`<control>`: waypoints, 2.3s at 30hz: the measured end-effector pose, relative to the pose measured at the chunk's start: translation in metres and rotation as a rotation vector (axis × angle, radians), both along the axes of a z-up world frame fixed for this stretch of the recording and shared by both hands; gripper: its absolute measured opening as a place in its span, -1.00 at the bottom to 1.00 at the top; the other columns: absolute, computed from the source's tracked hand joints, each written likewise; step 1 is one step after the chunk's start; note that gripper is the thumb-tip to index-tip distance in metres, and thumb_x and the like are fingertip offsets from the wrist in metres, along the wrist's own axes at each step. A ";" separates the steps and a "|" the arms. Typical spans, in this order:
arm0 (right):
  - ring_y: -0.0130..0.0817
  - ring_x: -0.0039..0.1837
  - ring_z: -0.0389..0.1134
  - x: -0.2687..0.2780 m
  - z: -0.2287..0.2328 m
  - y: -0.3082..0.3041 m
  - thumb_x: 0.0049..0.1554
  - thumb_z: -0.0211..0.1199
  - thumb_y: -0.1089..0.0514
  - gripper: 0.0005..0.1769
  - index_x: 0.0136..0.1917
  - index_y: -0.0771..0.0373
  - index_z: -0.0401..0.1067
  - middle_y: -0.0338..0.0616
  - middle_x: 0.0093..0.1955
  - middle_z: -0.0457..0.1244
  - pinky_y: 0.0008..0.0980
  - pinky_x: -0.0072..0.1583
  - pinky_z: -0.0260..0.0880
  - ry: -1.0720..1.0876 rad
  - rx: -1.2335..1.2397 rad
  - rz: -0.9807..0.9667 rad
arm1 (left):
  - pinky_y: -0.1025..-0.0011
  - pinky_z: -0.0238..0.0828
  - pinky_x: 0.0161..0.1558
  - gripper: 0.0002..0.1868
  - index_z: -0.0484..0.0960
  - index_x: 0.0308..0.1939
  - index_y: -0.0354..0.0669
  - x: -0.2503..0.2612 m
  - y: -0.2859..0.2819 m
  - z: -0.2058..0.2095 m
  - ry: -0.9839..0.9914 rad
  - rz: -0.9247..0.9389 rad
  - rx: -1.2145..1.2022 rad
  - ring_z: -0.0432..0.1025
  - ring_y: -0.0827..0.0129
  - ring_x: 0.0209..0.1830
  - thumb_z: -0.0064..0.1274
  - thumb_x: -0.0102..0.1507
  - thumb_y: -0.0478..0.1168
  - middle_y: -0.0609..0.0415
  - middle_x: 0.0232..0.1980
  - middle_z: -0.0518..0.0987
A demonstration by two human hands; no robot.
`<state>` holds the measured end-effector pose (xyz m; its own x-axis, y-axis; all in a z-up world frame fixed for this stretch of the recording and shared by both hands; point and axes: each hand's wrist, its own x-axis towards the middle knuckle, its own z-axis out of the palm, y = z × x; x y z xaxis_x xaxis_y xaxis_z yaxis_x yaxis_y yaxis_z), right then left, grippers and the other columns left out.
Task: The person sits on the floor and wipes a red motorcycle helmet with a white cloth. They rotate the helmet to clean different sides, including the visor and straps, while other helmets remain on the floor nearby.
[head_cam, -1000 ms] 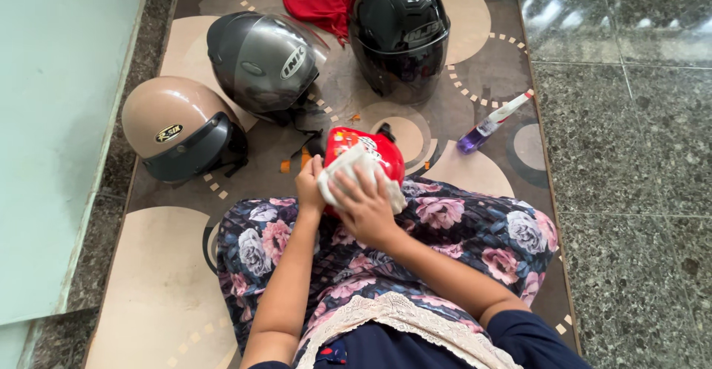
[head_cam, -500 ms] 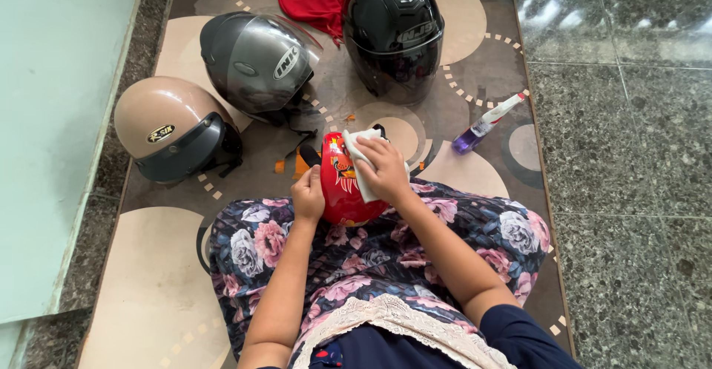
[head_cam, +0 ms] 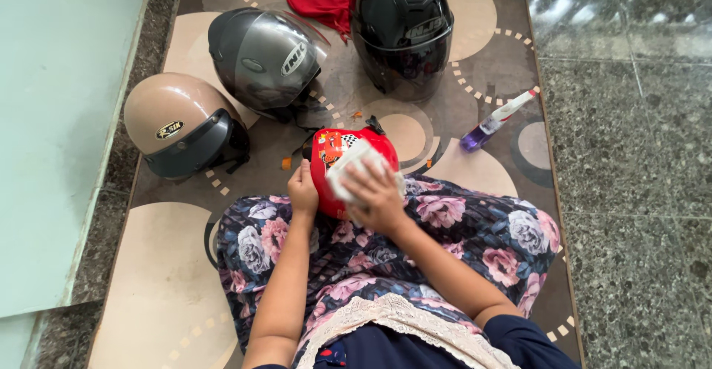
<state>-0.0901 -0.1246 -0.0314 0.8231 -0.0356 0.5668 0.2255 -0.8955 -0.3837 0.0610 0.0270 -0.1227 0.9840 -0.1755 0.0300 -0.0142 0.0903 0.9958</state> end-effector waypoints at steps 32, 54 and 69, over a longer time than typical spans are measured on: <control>-0.23 0.18 0.41 0.014 -0.118 -0.075 0.31 -0.01 -0.18 -0.48 0.32 0.19 0.40 -0.09 0.18 0.38 -0.23 0.22 0.42 0.256 2.226 -0.054 | 0.24 0.49 0.05 -0.36 0.40 0.38 -0.27 -0.015 -0.011 0.098 -0.281 -0.010 0.357 0.57 0.09 0.01 0.00 0.38 0.11 -0.14 0.02 0.64; -0.01 0.51 0.16 -0.006 -0.017 -0.089 0.32 0.12 0.01 -0.57 0.33 0.30 0.45 0.02 0.46 0.23 -0.08 0.54 0.06 -0.166 0.488 -0.120 | 0.29 0.39 0.24 -0.61 0.50 0.33 -0.19 -0.020 -0.038 0.105 -0.504 -0.260 0.322 0.50 0.07 0.20 -0.14 0.47 -0.15 -0.17 0.16 0.64; -0.11 0.54 0.15 0.007 -0.003 -0.052 0.30 0.12 -0.03 -0.60 0.29 0.20 0.49 -0.12 0.46 0.26 -0.10 0.55 0.06 -0.083 0.694 -0.038 | 0.52 0.35 -0.11 -0.59 0.64 0.07 -0.41 -0.040 -0.016 0.090 -0.112 -0.338 -0.058 0.38 0.53 -0.17 0.04 0.44 -0.04 0.17 -0.13 0.61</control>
